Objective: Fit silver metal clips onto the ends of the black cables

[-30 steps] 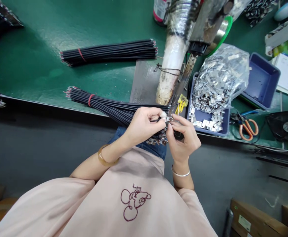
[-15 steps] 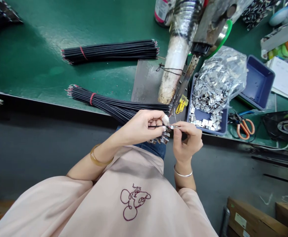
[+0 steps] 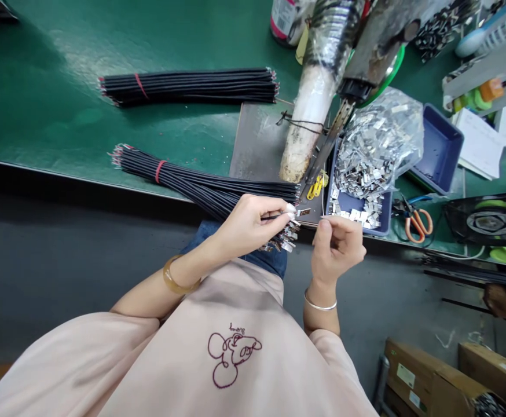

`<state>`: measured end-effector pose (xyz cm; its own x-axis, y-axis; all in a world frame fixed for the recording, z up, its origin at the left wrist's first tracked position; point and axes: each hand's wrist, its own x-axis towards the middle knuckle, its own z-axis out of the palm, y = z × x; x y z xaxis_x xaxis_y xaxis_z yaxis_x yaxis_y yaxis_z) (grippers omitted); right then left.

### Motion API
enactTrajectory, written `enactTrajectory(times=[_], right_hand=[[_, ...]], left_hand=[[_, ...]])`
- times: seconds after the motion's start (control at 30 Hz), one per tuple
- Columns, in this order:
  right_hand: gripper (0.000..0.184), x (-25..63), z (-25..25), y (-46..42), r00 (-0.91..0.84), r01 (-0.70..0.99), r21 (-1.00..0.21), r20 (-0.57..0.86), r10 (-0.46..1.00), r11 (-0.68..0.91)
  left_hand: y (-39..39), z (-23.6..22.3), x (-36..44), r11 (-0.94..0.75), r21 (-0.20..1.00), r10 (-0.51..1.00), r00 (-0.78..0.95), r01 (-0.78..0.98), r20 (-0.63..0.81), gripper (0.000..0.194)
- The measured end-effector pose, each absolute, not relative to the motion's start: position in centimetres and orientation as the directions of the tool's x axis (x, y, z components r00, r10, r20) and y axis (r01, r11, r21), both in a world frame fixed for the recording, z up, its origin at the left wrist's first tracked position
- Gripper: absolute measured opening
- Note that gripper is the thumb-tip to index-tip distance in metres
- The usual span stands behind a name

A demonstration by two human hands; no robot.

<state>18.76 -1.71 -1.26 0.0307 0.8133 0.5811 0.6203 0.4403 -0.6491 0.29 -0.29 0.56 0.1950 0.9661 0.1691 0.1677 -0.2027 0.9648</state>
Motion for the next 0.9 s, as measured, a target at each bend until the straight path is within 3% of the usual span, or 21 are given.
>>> enactTrajectory(times=[0.13, 0.23, 0.3, 0.43, 0.5, 0.6, 0.73, 0.9], right_hand=[[0.017, 18.7, -0.9, -1.5, -0.236, 0.724, -0.397, 0.626, 0.743, 0.564], [0.009, 18.2, -1.1, -1.1, -0.331, 0.73, -0.302, 0.63, 0.703, 0.614], [0.005, 18.0, -1.2, -1.0, -0.295, 0.722, -0.376, 0.591, 0.75, 0.581], [0.015, 18.2, -0.9, -1.2, -0.204, 0.54, -0.764, 0.287, 0.936, 0.352], [0.02, 18.5, -0.7, -1.3, -0.179, 0.447, -0.855, 0.204, 0.963, 0.264], [0.02, 18.7, -0.5, -1.3, -0.022, 0.415, -0.854, 0.336, 0.942, 0.315], [0.014, 18.5, -0.6, -1.3, 0.2, 0.364, -0.807, 0.555, 0.808, 0.464], [0.012, 18.0, -1.2, -1.3, 0.067, 0.481, -0.718, 0.602, 0.796, 0.502]], left_hand=[[0.0, 0.7, -0.3, -0.114, 0.984, 0.96, 0.268, 0.134, 0.075, 0.026], [0.2, 0.9, -0.6, -0.068, 0.992, 0.951, 0.307, 0.108, 0.032, 0.026], [0.2, 0.9, -0.7, -0.058, 0.992, 0.946, 0.324, 0.108, 0.02, 0.023], [0.1, 0.8, -0.6, -0.071, 0.992, 0.932, 0.361, 0.107, 0.028, 0.019], [-0.1, 0.8, -0.3, -0.067, 0.994, 0.941, 0.338, 0.091, 0.032, 0.018], [-0.4, 0.8, 0.4, -0.036, 0.996, 0.969, 0.247, 0.078, 0.016, 0.015], [-0.4, 1.1, 1.0, -0.012, 0.998, 0.988, 0.155, 0.065, 0.002, 0.014], [-0.1, 1.2, 1.1, -0.014, 0.997, 0.988, 0.154, 0.082, 0.001, 0.019]])
